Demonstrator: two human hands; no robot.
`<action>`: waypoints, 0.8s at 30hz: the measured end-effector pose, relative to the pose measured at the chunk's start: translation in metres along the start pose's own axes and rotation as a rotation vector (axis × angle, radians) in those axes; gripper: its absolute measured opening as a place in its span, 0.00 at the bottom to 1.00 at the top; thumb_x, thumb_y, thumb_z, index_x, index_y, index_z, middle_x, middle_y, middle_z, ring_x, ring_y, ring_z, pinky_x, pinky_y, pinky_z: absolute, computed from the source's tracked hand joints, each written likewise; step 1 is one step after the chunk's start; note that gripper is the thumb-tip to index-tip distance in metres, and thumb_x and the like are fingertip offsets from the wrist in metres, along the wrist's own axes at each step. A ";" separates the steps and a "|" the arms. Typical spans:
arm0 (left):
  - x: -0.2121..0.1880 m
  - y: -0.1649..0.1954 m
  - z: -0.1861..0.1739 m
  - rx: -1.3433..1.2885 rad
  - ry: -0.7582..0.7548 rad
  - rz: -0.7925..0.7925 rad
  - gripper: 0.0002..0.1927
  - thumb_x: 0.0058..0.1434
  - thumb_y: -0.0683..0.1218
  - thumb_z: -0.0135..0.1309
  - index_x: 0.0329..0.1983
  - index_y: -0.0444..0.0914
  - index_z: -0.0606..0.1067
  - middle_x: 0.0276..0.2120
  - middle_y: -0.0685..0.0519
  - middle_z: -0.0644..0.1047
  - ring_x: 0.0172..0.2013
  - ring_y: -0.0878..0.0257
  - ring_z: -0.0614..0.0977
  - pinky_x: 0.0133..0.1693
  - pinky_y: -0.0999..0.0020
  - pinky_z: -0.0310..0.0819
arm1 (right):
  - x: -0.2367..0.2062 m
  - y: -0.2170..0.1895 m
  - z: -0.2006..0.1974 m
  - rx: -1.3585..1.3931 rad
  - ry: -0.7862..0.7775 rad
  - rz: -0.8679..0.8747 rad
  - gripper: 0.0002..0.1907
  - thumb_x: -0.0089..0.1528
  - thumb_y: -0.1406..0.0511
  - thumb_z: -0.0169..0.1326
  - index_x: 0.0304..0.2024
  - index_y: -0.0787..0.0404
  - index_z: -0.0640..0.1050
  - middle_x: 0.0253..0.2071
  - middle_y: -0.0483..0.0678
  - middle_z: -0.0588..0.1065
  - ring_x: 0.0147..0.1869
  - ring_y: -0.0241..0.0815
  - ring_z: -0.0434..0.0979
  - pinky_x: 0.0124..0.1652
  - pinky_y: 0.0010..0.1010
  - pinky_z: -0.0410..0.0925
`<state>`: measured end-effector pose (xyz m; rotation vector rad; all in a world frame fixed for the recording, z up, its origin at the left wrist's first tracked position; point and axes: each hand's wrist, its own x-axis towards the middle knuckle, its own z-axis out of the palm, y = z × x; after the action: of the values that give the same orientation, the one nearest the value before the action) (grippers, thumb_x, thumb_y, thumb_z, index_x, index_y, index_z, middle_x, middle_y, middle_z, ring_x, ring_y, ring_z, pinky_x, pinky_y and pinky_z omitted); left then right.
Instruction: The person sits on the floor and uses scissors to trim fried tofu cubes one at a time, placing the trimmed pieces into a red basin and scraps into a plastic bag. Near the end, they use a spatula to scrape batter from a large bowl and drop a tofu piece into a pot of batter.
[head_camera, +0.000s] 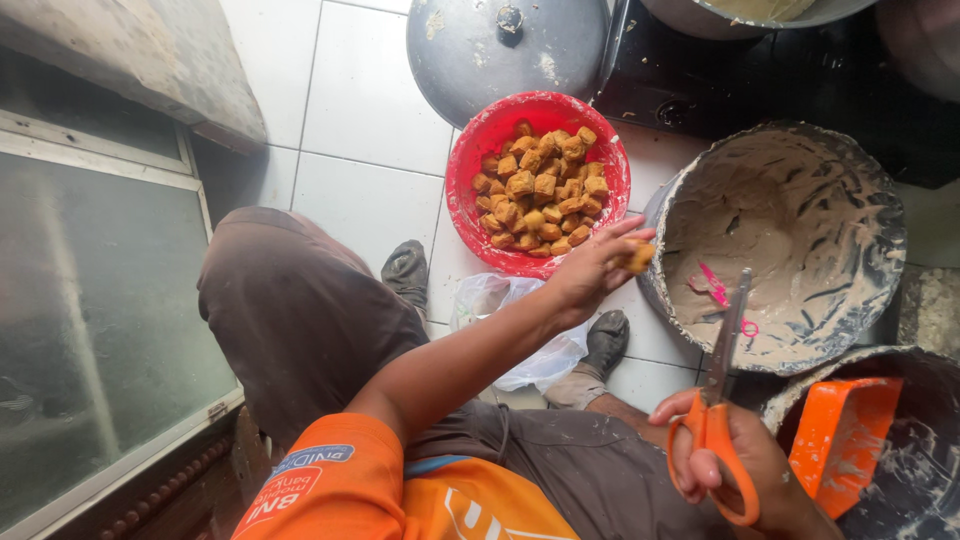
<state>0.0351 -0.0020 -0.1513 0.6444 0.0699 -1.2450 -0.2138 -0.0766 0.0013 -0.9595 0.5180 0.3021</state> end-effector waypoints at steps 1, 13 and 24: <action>-0.005 0.004 0.008 -0.020 -0.043 0.025 0.30 0.66 0.45 0.53 0.71 0.39 0.63 0.64 0.52 0.72 0.61 0.64 0.73 0.62 0.68 0.67 | 0.001 -0.002 0.002 -0.026 -0.054 0.007 0.41 0.54 0.53 0.68 0.58 0.75 0.68 0.23 0.50 0.72 0.27 0.43 0.73 0.26 0.30 0.66; -0.068 0.048 0.076 -0.272 -0.274 0.044 0.28 0.69 0.43 0.58 0.70 0.37 0.63 0.65 0.47 0.71 0.62 0.61 0.75 0.63 0.66 0.72 | 0.021 -0.004 0.016 -0.133 -0.310 0.195 0.69 0.40 0.34 0.64 0.70 0.67 0.56 0.37 0.55 0.76 0.42 0.48 0.77 0.42 0.37 0.73; -0.084 0.005 0.079 -0.015 -0.447 0.127 0.26 0.68 0.39 0.62 0.66 0.35 0.67 0.50 0.50 0.77 0.56 0.64 0.78 0.61 0.67 0.73 | -0.001 -0.006 0.014 -0.001 -0.081 -0.007 0.43 0.56 0.53 0.66 0.61 0.78 0.68 0.26 0.48 0.72 0.32 0.43 0.73 0.33 0.33 0.67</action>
<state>-0.0120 0.0320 -0.0515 0.3405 -0.3284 -1.2380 -0.2078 -0.0684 0.0122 -0.9459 0.4408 0.3333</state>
